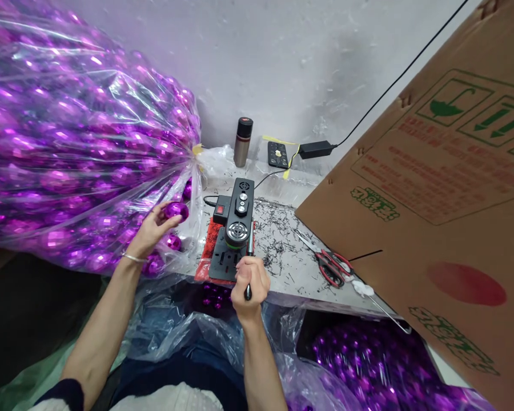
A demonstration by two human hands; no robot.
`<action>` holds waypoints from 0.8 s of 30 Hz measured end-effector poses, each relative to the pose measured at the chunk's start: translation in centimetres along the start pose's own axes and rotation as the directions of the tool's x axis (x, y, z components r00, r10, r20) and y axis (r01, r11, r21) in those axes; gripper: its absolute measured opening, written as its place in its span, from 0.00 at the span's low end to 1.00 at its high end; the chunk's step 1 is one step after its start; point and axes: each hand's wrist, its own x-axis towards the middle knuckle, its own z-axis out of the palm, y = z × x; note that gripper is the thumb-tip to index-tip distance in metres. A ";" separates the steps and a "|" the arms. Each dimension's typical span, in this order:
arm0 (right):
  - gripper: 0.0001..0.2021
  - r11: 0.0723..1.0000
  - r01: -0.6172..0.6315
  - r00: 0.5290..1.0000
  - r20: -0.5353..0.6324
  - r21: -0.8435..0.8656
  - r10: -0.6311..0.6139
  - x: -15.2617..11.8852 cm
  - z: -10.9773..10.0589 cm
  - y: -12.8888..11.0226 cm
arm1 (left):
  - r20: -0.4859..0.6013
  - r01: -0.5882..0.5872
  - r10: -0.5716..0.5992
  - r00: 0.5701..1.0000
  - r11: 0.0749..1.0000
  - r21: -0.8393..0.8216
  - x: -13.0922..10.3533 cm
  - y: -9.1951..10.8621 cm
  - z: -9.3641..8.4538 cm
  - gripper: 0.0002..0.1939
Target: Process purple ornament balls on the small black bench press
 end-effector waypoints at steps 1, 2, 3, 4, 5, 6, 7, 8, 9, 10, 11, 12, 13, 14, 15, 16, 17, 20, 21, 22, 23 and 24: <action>0.17 1.000 -0.009 1.000 -0.008 0.000 0.009 0.3 0.0 -0.2 | 0.022 0.043 -0.040 0.999 0.985 -0.167 -1.1 0.6 0.4 0.36; 0.17 1.000 -0.020 1.000 -0.017 0.001 0.020 0.5 0.1 -0.4 | 0.061 0.095 -0.081 0.995 0.950 -0.298 -2.1 1.1 1.0 0.35; 0.17 0.999 -0.033 0.999 -0.026 0.003 0.033 0.9 0.1 -0.6 | 0.104 0.153 -0.121 0.987 0.906 -0.395 -3.1 1.4 1.7 0.33; 0.17 0.999 -0.045 0.998 -0.034 0.005 0.045 1.2 0.1 -0.8 | 0.148 0.210 -0.159 0.976 0.860 -0.465 -4.0 1.5 2.4 0.31; 0.17 0.998 -0.056 0.998 -0.038 0.007 0.056 1.5 0.2 -1.0 | 0.191 0.264 -0.192 0.963 0.817 -0.513 -4.7 1.4 3.2 0.29; 0.17 0.998 -0.063 0.997 -0.037 0.008 0.064 1.8 0.2 -1.1 | 0.229 0.313 -0.221 0.948 0.779 -0.544 -5.3 1.0 3.9 0.28; 0.17 0.998 -0.066 0.997 -0.034 0.007 0.066 2.0 0.2 -1.2 | 0.268 0.359 -0.247 0.931 0.746 -0.561 -5.8 0.6 4.6 0.26; 0.17 0.998 -0.064 0.997 -0.031 0.005 0.064 2.2 0.2 -1.3 | 0.305 0.402 -0.270 0.913 0.718 -0.569 -6.2 0.1 5.3 0.25; 0.17 0.998 -0.058 0.998 -0.027 0.001 0.058 2.3 0.2 -1.3 | 0.337 0.442 -0.293 0.895 0.693 -0.570 -6.5 -0.5 6.0 0.24; 0.17 0.999 -0.050 0.998 -0.023 -0.003 0.050 2.4 0.1 -1.4 | 0.359 0.475 -0.317 0.878 0.670 -0.571 -6.8 -1.0 6.6 0.23; 0.17 0.999 -0.043 0.999 -0.019 -0.007 0.043 2.5 0.1 -1.3 | 0.367 0.498 -0.339 0.866 0.650 -0.574 -7.0 -1.4 7.1 0.22; 0.17 0.999 -0.037 0.999 -0.015 -0.007 0.037 2.5 0.0 -1.3 | 0.361 0.508 -0.359 0.861 0.639 -0.577 -7.3 -1.8 7.6 0.21; 0.17 0.999 -0.035 0.999 -0.011 -0.005 0.035 2.4 0.0 -1.3 | 0.341 0.506 -0.374 0.863 0.639 -0.579 -7.5 -2.1 8.1 0.21; 0.17 0.999 -0.035 0.999 -0.009 -0.001 0.035 2.4 0.0 -1.3 | 0.310 0.493 -0.384 0.870 0.652 -0.576 -7.7 -2.4 8.6 0.21; 0.17 0.999 -0.036 0.999 -0.008 0.004 0.036 2.4 0.0 -1.3 | 0.276 0.473 -0.386 0.880 0.677 -0.564 -7.8 -2.7 9.1 0.23; 0.17 0.999 -0.038 0.999 -0.008 0.009 0.038 2.4 0.0 -1.3 | 0.240 0.445 -0.377 0.895 0.712 -0.543 -8.0 -3.1 9.5 0.25; 0.17 0.999 -0.040 0.999 -0.011 0.013 0.040 2.4 0.0 -1.3 | 0.206 0.407 -0.352 0.913 0.757 -0.512 -8.1 -3.4 9.9 0.28; 0.17 0.998 -0.058 0.998 -0.014 0.018 0.058 2.6 0.1 -1.5 | 0.134 0.221 -0.185 0.974 0.914 -0.341 -8.2 -4.7 11.1 0.33; 0.17 0.997 -0.070 0.997 -0.014 0.016 0.070 2.7 0.1 -1.6 | 0.117 0.146 -0.118 0.986 0.954 -0.263 -8.2 -5.1 11.5 0.34; 0.18 0.997 -0.083 0.996 -0.013 0.012 0.083 2.8 0.1 -1.7 | 0.103 0.076 -0.058 0.993 0.980 -0.182 -8.2 -5.5 11.8 0.34; 0.18 0.995 -0.096 0.995 -0.010 0.006 0.096 2.9 0.1 -1.7 | 0.090 0.018 -0.009 0.996 0.995 -0.102 -8.1 -5.9 12.0 0.33; 0.18 0.994 -0.106 0.994 -0.006 0.000 0.106 2.9 0.1 -1.7 | 0.077 -0.028 0.030 0.997 0.999 -0.027 -8.1 -6.1 12.2 0.32</action>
